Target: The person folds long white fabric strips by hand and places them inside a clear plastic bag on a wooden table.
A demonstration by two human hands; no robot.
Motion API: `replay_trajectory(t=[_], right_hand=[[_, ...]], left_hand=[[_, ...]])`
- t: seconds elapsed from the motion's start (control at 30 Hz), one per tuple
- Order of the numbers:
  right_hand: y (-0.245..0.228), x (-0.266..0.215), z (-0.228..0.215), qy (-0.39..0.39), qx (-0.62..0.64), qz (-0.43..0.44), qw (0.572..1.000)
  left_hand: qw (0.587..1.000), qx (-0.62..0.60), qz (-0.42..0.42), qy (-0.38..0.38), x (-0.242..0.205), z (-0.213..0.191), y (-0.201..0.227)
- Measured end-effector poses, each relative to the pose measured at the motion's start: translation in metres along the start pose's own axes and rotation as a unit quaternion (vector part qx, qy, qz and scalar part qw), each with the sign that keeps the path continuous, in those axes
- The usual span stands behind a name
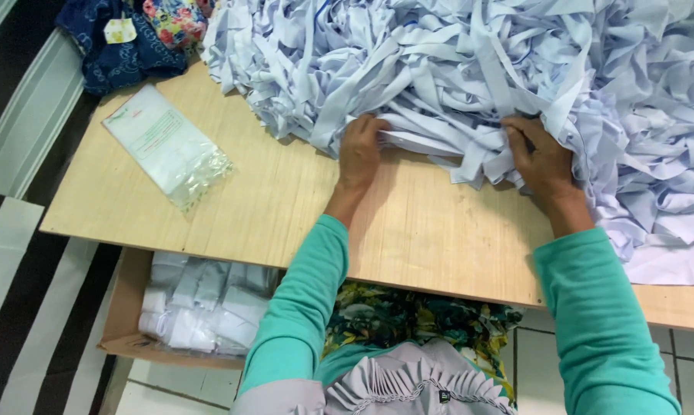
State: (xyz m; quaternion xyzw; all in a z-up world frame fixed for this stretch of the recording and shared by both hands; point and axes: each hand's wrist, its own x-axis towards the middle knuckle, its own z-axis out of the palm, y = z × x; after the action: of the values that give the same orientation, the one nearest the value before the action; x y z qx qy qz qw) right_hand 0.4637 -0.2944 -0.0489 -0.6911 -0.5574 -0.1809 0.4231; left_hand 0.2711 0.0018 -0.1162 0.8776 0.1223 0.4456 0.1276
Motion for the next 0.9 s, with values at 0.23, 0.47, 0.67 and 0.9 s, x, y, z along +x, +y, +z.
replay_trajectory(t=[0.23, 0.47, 0.67, 0.9], right_hand=[[0.000, 0.001, 0.003, 0.103, 0.058, 0.049, 0.992], [-0.054, 0.014, 0.003, 0.007, 0.063, 0.062, 0.996], [-0.038, -0.024, 0.065, -0.067, 0.017, 0.004, 0.998], [-0.108, -0.001, 0.064, -0.094, -0.003, -0.136, 0.986]], left_hand=[[0.988, -0.103, -0.089, 0.073, 0.021, -0.050, 0.021], [0.986, 0.041, -0.071, 0.145, 0.009, -0.049, 0.015], [0.995, -0.056, 0.023, 0.080, 0.000, -0.042, 0.051], [0.979, -0.188, 0.056, -0.049, 0.001, -0.037, 0.080]])
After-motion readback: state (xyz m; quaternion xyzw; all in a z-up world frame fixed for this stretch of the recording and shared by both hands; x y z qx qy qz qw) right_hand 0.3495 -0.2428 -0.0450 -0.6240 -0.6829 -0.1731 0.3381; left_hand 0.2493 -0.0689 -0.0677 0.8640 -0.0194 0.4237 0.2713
